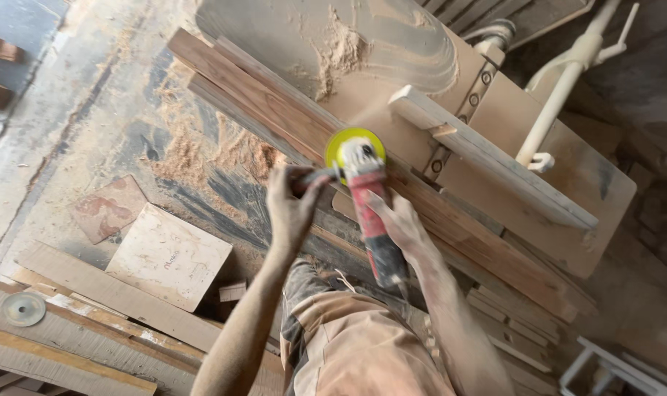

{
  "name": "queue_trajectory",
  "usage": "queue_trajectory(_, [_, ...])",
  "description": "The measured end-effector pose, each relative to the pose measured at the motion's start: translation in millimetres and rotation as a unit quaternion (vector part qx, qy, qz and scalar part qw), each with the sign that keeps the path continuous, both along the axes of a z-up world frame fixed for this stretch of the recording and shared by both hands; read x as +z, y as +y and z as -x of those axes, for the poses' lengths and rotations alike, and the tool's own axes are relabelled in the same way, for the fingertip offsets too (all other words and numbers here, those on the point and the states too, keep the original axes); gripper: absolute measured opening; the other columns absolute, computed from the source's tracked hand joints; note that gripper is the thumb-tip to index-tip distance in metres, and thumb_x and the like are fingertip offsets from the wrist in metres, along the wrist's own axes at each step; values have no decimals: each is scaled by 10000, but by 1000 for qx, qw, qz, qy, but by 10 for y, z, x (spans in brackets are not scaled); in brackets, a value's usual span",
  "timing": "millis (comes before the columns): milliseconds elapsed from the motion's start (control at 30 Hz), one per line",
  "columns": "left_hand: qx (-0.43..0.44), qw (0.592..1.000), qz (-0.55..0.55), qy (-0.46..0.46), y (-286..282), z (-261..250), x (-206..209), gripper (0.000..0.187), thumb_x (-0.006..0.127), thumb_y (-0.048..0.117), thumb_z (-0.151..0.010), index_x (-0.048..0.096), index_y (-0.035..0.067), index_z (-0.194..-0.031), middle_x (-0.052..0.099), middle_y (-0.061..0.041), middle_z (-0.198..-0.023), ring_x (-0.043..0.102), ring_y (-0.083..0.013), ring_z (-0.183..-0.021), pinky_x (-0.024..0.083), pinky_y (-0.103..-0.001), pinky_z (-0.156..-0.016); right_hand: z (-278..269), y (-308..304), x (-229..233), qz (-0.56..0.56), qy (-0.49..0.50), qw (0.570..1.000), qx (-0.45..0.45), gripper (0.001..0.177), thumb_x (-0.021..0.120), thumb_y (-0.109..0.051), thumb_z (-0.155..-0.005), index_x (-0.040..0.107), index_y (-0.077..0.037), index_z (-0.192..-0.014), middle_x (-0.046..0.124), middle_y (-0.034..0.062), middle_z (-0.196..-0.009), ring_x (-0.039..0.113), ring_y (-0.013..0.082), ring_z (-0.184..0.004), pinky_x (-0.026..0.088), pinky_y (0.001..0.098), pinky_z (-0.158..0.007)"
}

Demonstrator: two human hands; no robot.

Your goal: The person uses an angle grinder with a sanding disc to smooth the surface of a wooden plank placed on a workbench. They move the tool back and forth along the length of the plank, generating sawdust, and briefly flip the plank to work on the other side.

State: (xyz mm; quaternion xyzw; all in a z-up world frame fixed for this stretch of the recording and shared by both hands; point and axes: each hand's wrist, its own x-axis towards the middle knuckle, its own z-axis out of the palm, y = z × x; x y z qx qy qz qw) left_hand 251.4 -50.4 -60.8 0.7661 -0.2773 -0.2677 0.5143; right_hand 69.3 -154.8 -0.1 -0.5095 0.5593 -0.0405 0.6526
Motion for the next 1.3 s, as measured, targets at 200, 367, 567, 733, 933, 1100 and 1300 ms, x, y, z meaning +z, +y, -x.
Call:
queue_trajectory(200, [-10, 1000, 29, -6, 68, 32, 13, 356, 817, 300, -899, 662, 36, -1081, 622, -129, -1108, 709, -198, -959, 652, -320, -828, 37, 76, 56, 6, -20, 1000, 5, 751, 704, -614, -832, 595, 21, -1218, 700, 95, -885, 730, 166, -683, 650, 341, -571])
queue_trajectory(367, [-67, 998, -7, 1, 30, 787, 120, 321, 835, 251, -878, 697, 17, -1050, 637, -125, -1082, 707, -220, -829, 659, -311, -710, 924, 283, 91, -29, 5, 999, -37, 744, 679, -626, -848, 612, 45, -1159, 705, 130, -819, 727, 198, -619, 631, 341, -565])
queue_trajectory(567, [-83, 986, 79, 118, 60, 1786, 312, 314, 832, 139, -860, 666, -39, -1058, 603, -119, -1125, 785, -194, -936, 659, -284, -789, 2019, 512, -65, -52, 28, 993, -103, 670, 699, -583, -873, 663, 63, -1048, 695, 138, -787, 703, 206, -600, 605, 348, -560])
queue_trajectory(733, [-130, 982, 69, 117, 72, 2550, 279, 297, 838, 111, -860, 664, -37, -1049, 610, -114, -1110, 785, -202, -931, 658, -280, -786, 2879, 698, -175, -32, -16, 991, -127, 596, 668, -551, -906, 653, 6, -1117, 685, 102, -838, 678, 174, -681, 590, 337, -610])
queue_trajectory(933, [-162, 978, 77, 106, 67, 3412, 255, 291, 838, 116, -863, 659, -36, -1035, 609, -119, -1096, 773, -209, -941, 648, -299, -790, 3738, 830, -262, 30, -80, 986, -143, 633, 665, -525, -931, 610, -11, -1298, 681, 79, -1001, 655, 125, -820, 581, 308, -703])
queue_trajectory(1100, [-204, 976, 54, 50, 18, 3935, 209, 327, 860, 171, -859, 674, -37, -1031, 617, -134, -1078, 741, -219, -895, 623, -335, -776, 4288, 931, -254, -14, -39, 981, -189, 692, 647, -542, -893, 583, -6, -1327, 686, 121, -952, 685, 172, -733, 606, 354, -631])
queue_trajectory(1300, [-276, 957, 65, 70, -112, 4453, 149, 337, 842, 204, -876, 659, -11, -1061, 619, -136, -1114, 747, -205, -929, 655, -312, -813, 4827, 1036, -212, -8, 23, 974, -227, 779, 624, -590, -848, 536, -40, -1394, 731, 122, -976, 752, 187, -793, 667, 346, -685])
